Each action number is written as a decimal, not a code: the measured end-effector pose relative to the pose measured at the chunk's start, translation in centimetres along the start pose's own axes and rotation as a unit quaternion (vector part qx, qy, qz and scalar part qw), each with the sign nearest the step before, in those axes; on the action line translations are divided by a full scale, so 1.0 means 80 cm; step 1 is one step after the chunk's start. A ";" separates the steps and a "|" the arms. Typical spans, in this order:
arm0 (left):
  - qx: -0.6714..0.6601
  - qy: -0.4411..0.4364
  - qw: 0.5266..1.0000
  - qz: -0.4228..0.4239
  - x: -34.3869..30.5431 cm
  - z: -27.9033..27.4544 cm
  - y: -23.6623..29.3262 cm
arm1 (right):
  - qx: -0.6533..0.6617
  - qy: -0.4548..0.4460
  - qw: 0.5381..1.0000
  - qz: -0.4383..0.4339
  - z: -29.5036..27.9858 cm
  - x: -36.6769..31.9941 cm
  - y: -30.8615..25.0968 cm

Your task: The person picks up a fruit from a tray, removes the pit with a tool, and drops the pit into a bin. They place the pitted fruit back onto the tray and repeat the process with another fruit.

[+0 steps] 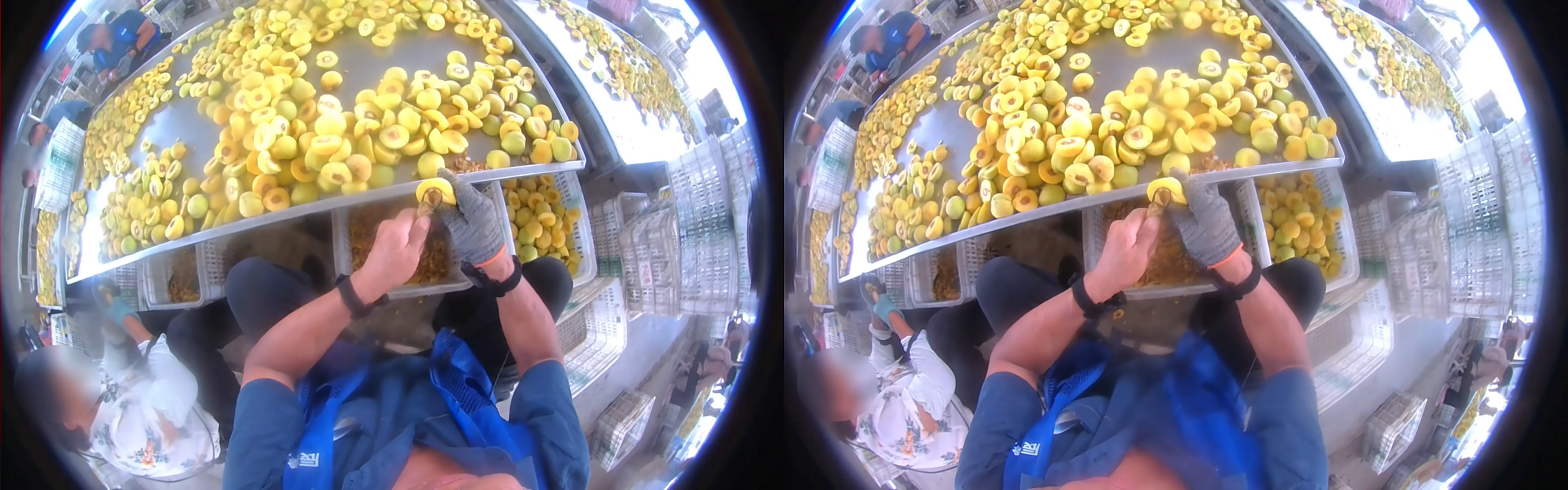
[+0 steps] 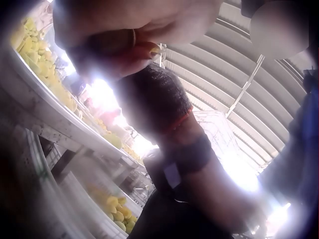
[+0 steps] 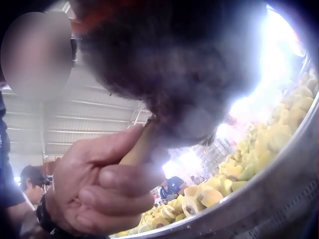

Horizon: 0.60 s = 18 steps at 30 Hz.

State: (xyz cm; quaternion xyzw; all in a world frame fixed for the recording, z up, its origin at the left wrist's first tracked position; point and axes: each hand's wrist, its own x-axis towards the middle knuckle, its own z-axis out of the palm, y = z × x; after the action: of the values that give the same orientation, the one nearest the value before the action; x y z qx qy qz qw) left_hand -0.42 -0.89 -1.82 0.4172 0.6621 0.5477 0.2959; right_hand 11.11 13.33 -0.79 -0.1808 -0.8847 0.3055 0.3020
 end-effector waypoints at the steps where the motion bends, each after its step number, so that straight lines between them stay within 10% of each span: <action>1: 0.012 -0.003 1.000 0.010 0.001 -0.001 -0.004 | 0.010 -0.017 1.000 0.002 -0.006 0.004 0.001; 8: 0.023 -0.040 0.999 0.006 0.000 -0.004 -0.004 | 0.089 -0.127 0.988 0.015 -0.032 0.021 0.014; 18: -0.284 -0.050 0.926 -0.243 0.001 0.010 0.017 | -0.057 -0.031 0.998 -0.027 0.008 -0.005 0.022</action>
State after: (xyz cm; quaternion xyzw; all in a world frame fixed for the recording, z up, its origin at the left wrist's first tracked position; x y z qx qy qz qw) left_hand 0.54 -0.40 -0.70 0.1686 0.5440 0.6028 0.5589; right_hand 11.25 14.16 -2.46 -0.1644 -0.9142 0.2521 0.2716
